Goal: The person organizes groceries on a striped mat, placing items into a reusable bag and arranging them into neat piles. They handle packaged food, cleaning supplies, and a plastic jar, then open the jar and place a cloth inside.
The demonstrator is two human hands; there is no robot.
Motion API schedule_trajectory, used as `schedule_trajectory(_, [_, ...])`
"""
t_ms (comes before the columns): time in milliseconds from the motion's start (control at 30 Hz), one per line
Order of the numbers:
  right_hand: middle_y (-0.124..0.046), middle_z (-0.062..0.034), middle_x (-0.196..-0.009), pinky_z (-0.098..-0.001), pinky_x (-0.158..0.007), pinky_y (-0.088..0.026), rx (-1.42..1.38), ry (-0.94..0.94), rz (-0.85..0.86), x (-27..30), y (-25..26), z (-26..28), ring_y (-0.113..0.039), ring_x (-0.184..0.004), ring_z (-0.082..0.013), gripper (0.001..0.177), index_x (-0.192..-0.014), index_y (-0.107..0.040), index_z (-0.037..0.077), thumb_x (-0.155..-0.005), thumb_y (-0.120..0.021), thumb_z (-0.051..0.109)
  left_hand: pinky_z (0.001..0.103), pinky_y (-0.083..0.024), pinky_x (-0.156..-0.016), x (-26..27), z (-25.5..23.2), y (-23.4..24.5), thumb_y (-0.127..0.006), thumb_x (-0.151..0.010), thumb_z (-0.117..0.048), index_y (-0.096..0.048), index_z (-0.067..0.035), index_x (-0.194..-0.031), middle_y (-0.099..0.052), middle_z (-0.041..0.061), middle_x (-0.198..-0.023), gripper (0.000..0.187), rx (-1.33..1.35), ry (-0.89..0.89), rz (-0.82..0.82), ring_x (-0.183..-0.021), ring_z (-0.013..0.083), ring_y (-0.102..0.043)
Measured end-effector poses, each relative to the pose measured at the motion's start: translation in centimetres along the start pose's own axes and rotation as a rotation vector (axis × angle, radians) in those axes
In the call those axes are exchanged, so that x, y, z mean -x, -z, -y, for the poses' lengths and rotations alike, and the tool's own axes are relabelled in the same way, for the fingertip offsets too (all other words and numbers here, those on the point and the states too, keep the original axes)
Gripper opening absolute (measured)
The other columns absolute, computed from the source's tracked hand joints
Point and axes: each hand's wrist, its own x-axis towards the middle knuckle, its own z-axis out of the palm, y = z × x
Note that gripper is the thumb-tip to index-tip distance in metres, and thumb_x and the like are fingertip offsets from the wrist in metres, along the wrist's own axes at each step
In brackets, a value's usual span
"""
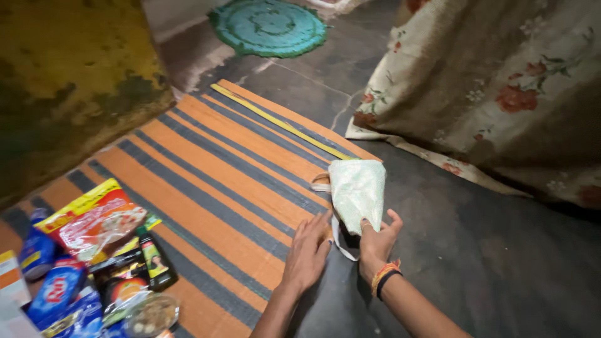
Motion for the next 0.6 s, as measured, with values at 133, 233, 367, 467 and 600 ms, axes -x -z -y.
schedule_trajectory(133, [-0.052,-0.0280,-0.134,-0.0471,-0.104,-0.041,0.309,0.344,-0.036,-0.6,2.3,0.8,-0.050,-0.124,-0.0416,0.082,-0.151,-0.031,0.008,-0.082,-0.074,0.007,0.071,-0.011,-0.116,-1.7,-2.2,-2.5,-0.057,-0.097,-0.014,-0.030,-0.030,-0.159,-0.032,0.007,-0.164,0.069,-0.229,-0.056,0.145,-0.152,0.0431,-0.017])
schedule_trajectory(233, [-0.041,-0.0275,-0.150,-0.0510,-0.115,-0.036,0.639,0.695,0.053,-0.9,4.6,2.0,-0.040,-0.137,-0.0449,0.076,-0.153,-0.037,0.012,-0.083,-0.066,0.010,0.075,-0.007,-0.115,-3.1,-3.0,-4.3,-0.055,-0.097,-0.017,-0.026,-0.033,-0.159,-0.025,0.001,-0.167,0.070,-0.335,-0.016,0.237,-0.153,0.0403,-0.014])
schedule_trajectory(367, [-0.025,-0.0118,-0.163,-0.0666,-0.113,-0.024,1.130,0.873,0.465,-1.5,6.5,3.5,-0.021,-0.148,-0.0443,0.061,-0.152,-0.041,0.026,-0.094,-0.056,0.022,0.079,-0.003,-0.114,-4.5,-3.1,-6.1,-0.053,-0.099,-0.021,-0.025,-0.028,-0.159,-0.020,0.001,-0.167,0.066,-0.515,0.039,0.364,-0.154,0.0379,-0.010])
schedule_trajectory(467, [-0.011,-0.0069,-0.169,-0.0729,-0.113,-0.018,1.199,0.751,0.635,-1.8,6.4,3.9,-0.007,-0.153,-0.0423,0.060,-0.154,-0.032,0.026,-0.098,-0.053,0.029,0.080,0.000,-0.114,-4.7,-2.6,-6.9,-0.054,-0.099,-0.025,-0.033,-0.027,-0.154,-0.017,0.000,-0.169,0.059,-0.638,0.020,0.395,-0.157,0.0356,-0.005])
schedule_trajectory(600, [-0.007,-0.0061,-0.169,-0.0746,-0.113,-0.012,1.247,0.697,0.664,-2.5,6.0,3.9,-0.003,-0.154,-0.0409,0.073,-0.161,-0.017,0.024,-0.097,-0.052,0.033,0.080,-0.002,-0.113,-5.3,-1.8,-7.4,-0.053,-0.098,-0.021,-0.033,-0.024,-0.155,-0.023,0.000,-0.166,0.060,-0.571,-0.059,0.275,-0.154,0.0343,-0.013])
